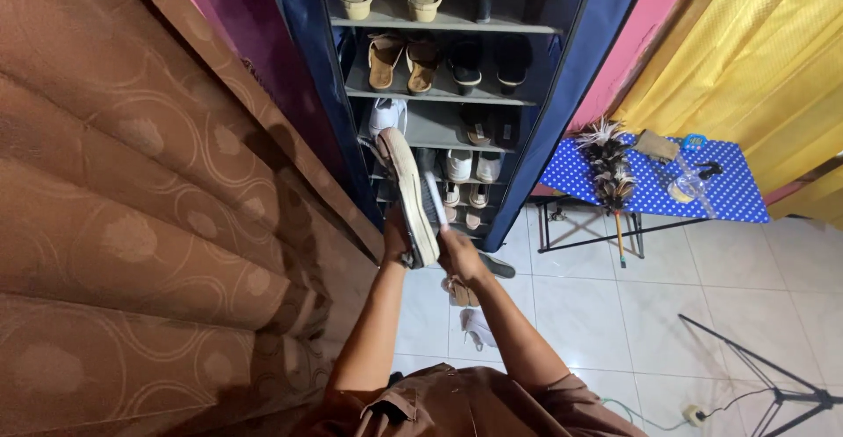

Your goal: The person uses a lint roller to clean several pairs of shoes stored on a blue fabric shoe rack. They remove each shoe, roll the lint roller over the upper and sole, then place the shoe back on the rack. After cleaning, they close the shoe rack and dust its exterior with a feather duster.

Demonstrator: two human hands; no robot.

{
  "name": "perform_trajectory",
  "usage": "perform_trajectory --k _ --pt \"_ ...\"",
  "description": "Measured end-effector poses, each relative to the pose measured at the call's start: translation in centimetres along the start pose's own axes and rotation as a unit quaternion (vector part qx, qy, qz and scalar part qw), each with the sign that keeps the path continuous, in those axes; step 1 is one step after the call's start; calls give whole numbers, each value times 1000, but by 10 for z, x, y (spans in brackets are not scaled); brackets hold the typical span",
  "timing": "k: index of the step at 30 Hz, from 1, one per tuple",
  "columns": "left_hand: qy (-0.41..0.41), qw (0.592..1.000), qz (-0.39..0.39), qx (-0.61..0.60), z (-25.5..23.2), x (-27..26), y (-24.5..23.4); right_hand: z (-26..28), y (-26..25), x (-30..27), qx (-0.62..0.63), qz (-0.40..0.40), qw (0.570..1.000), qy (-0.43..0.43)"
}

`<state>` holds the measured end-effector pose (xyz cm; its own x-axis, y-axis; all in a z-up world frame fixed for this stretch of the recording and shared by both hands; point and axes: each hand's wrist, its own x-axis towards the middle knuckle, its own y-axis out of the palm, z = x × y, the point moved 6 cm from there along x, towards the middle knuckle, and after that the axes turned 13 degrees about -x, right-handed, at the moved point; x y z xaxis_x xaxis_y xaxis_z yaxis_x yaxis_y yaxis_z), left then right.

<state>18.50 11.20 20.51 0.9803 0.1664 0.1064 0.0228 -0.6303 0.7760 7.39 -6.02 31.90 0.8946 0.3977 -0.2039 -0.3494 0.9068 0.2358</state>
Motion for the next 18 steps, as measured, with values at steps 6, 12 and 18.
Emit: perform_trajectory --k 6,12,18 --pt "-56 964 30 -258 -23 2 -1 -21 9 -28 -44 105 993 35" --pt "42 966 131 219 -39 -49 31 9 -16 34 -51 -20 995 -78" --pt "-92 995 3 -25 -42 -26 -7 73 21 -30 -557 -127 803 -172"
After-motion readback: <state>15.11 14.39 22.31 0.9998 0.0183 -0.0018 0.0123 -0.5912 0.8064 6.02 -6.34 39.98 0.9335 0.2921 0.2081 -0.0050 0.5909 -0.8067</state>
